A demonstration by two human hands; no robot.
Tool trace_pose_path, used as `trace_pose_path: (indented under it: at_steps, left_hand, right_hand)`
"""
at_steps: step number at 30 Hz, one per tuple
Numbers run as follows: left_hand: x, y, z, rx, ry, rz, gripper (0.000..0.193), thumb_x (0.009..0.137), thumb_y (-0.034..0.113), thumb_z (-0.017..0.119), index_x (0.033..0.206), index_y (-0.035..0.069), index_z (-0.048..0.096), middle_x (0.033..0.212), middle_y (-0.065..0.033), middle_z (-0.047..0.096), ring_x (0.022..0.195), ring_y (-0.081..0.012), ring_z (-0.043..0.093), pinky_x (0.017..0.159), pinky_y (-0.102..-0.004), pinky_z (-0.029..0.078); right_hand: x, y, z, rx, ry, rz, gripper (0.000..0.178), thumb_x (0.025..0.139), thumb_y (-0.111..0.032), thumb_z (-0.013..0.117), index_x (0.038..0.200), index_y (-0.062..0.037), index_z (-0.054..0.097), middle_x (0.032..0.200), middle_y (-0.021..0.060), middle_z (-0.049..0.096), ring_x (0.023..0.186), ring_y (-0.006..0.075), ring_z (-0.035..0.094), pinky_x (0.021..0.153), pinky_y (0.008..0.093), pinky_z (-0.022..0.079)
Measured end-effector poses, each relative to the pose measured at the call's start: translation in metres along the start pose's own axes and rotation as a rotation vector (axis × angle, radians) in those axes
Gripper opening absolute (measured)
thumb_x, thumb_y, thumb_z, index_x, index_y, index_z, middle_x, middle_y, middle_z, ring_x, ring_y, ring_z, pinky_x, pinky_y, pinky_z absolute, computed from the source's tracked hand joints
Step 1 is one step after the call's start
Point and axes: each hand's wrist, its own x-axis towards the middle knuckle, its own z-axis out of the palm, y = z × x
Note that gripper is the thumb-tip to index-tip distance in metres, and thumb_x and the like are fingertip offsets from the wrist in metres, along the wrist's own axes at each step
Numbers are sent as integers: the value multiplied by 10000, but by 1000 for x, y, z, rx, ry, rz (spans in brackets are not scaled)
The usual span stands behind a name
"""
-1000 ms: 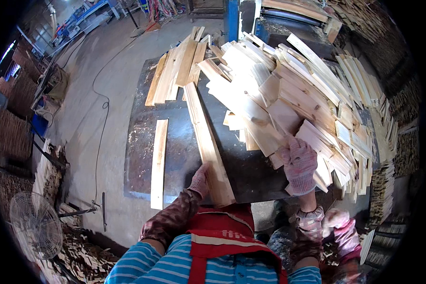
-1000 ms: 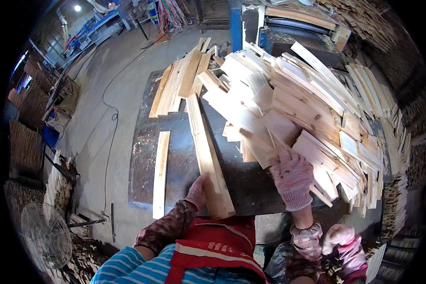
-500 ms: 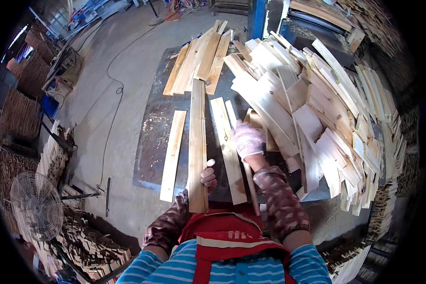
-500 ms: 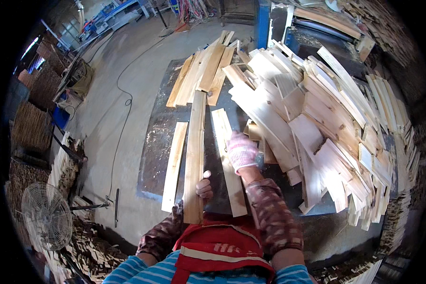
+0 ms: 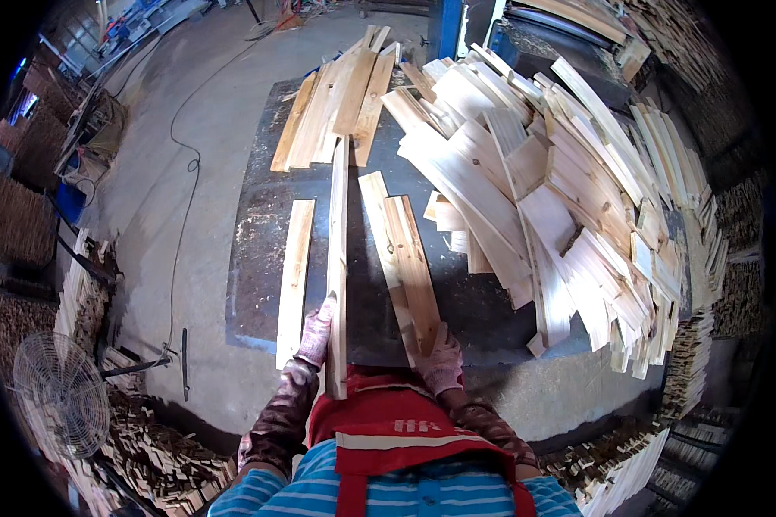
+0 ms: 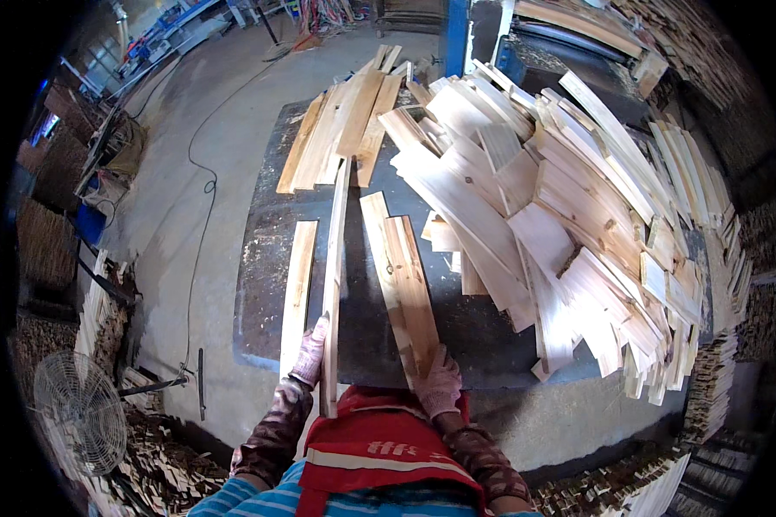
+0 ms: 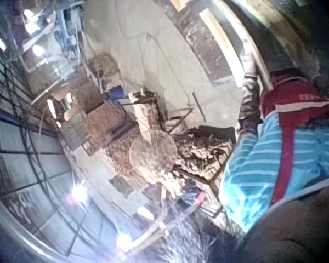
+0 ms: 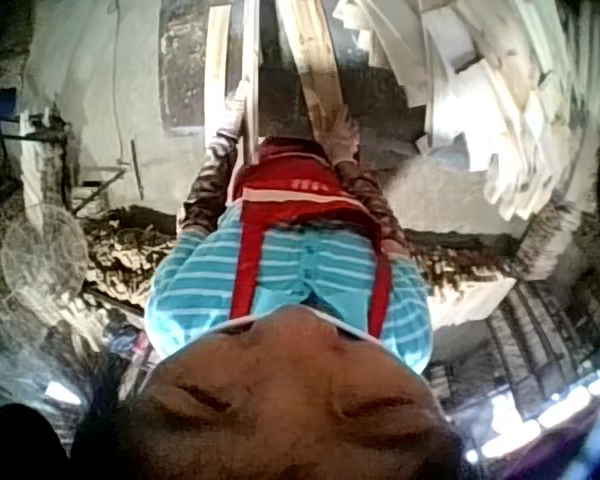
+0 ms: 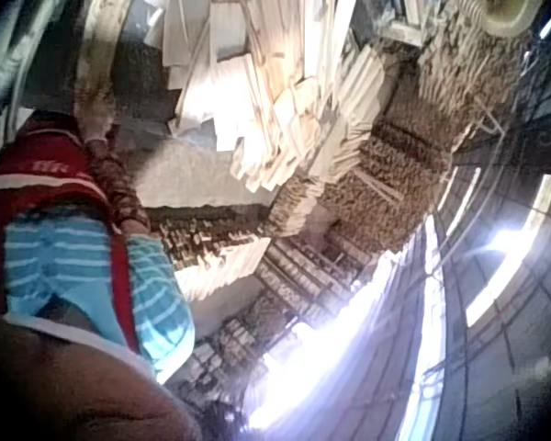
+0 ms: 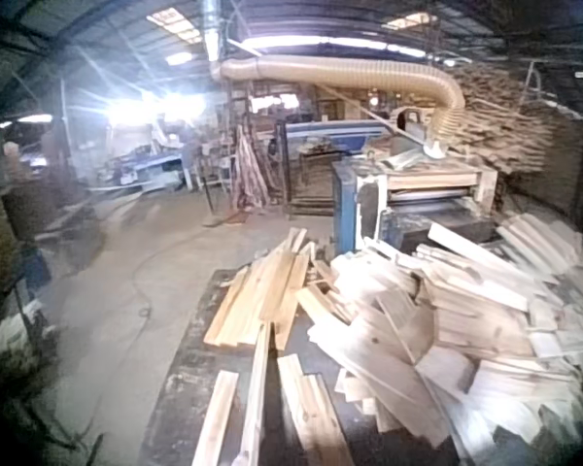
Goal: The person sorts and stacks wooden planks on a workbench in a workshop. They pick up planks from a pile, inspect them, and arrange them into neat stacks. Another person is visible in the background working with similar materials.
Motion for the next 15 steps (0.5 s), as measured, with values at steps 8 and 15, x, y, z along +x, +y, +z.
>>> trace_pose_path:
  at_steps: [8,15]
  left_hand:
    - [10,-5,25,200,262,240,470,877,339,787,644,128,438,628,87,387,606,-63,324,515,-303,307]
    - [-2,6,35,529,407,227,480,901,515,669,946,38,704,754,-167,684,714,-277,663,713,-418,511]
  right_hand:
    - [21,-23,21,30,150,-159,968,765,-392,759,1506,-9,268,1403,282,476,1230,446,520,1022,511,458]
    - [35,-50,14,-94,-79,13,988,693,-248,785,1521,-61,278,1448,254,437,1295,426,480,1035,504,462]
